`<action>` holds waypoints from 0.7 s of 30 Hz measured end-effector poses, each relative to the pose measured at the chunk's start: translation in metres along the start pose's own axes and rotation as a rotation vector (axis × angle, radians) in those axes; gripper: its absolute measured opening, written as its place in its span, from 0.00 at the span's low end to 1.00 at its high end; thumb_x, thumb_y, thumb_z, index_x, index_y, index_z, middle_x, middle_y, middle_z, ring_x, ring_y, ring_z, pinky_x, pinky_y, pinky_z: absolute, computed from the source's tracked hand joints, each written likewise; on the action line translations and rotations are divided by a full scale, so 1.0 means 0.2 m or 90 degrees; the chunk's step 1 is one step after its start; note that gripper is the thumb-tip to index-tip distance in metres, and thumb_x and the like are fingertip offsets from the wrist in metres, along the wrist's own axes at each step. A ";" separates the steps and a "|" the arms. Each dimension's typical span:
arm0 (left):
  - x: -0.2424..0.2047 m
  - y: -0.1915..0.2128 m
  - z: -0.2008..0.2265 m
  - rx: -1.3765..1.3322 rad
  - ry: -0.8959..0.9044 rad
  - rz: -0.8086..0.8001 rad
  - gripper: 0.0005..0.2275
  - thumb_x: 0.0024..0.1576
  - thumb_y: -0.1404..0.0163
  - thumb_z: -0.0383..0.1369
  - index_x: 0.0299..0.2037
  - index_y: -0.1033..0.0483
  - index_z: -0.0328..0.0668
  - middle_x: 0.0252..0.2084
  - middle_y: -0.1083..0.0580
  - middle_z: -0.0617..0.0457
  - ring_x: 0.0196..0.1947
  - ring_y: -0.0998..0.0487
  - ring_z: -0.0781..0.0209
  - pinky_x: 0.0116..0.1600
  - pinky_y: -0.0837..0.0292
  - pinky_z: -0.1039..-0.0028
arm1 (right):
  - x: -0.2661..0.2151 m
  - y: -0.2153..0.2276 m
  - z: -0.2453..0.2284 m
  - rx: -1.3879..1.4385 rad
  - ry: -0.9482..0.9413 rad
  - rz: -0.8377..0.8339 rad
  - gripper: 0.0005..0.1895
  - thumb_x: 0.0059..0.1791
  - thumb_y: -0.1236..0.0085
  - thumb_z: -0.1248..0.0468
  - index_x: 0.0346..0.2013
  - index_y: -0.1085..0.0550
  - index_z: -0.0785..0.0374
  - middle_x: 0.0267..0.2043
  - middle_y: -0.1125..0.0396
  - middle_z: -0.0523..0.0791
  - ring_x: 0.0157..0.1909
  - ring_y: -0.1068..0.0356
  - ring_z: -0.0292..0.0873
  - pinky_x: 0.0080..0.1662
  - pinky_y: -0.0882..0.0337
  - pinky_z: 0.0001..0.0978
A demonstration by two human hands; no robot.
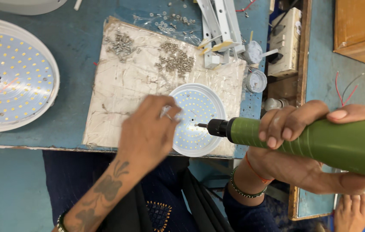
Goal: The person uses a green electric screwdriver to fasten screws into a circular LED light panel. They repeatedly pick up screws, align them with holes on the panel, and drive them in. The person also briefly inspects the panel and stacks completed units.
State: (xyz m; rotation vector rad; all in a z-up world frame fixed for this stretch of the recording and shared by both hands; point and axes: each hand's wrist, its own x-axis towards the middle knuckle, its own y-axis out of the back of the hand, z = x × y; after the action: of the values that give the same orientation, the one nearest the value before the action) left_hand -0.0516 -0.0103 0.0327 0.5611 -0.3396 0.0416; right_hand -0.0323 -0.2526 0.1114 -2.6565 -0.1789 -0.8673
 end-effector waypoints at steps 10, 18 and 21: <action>-0.03 -0.16 0.08 -0.152 0.027 -0.012 0.04 0.53 0.41 0.28 0.36 0.16 0.42 0.35 0.21 0.54 0.36 0.22 0.53 0.39 0.28 0.65 | -0.04 0.06 -0.07 -0.023 -0.010 -0.036 0.46 0.52 0.73 0.23 0.54 0.39 0.63 0.31 0.37 0.51 0.22 0.35 0.42 0.27 0.30 0.34; -0.08 -0.23 0.06 -0.684 0.368 -0.054 0.08 0.58 0.47 0.27 0.43 0.16 0.34 0.37 0.17 0.53 0.37 0.17 0.66 0.44 0.20 0.77 | -0.01 0.07 -0.12 0.080 -0.003 -0.045 0.48 0.50 0.71 0.22 0.56 0.39 0.65 0.32 0.37 0.50 0.26 0.34 0.43 0.29 0.30 0.36; -0.09 -0.26 0.07 -0.828 0.464 -0.045 0.08 0.61 0.47 0.28 0.44 0.18 0.32 0.36 0.18 0.50 0.37 0.18 0.66 0.44 0.21 0.76 | 0.01 0.07 -0.15 0.093 0.010 -0.057 0.49 0.49 0.69 0.23 0.60 0.40 0.65 0.34 0.37 0.50 0.28 0.32 0.43 0.31 0.29 0.37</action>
State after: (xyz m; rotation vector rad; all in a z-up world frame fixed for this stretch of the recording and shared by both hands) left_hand -0.0663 -0.0605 0.0106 -0.7393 0.3877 -0.0465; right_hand -0.0447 -0.2770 0.1312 -2.5210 -0.3465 -0.8678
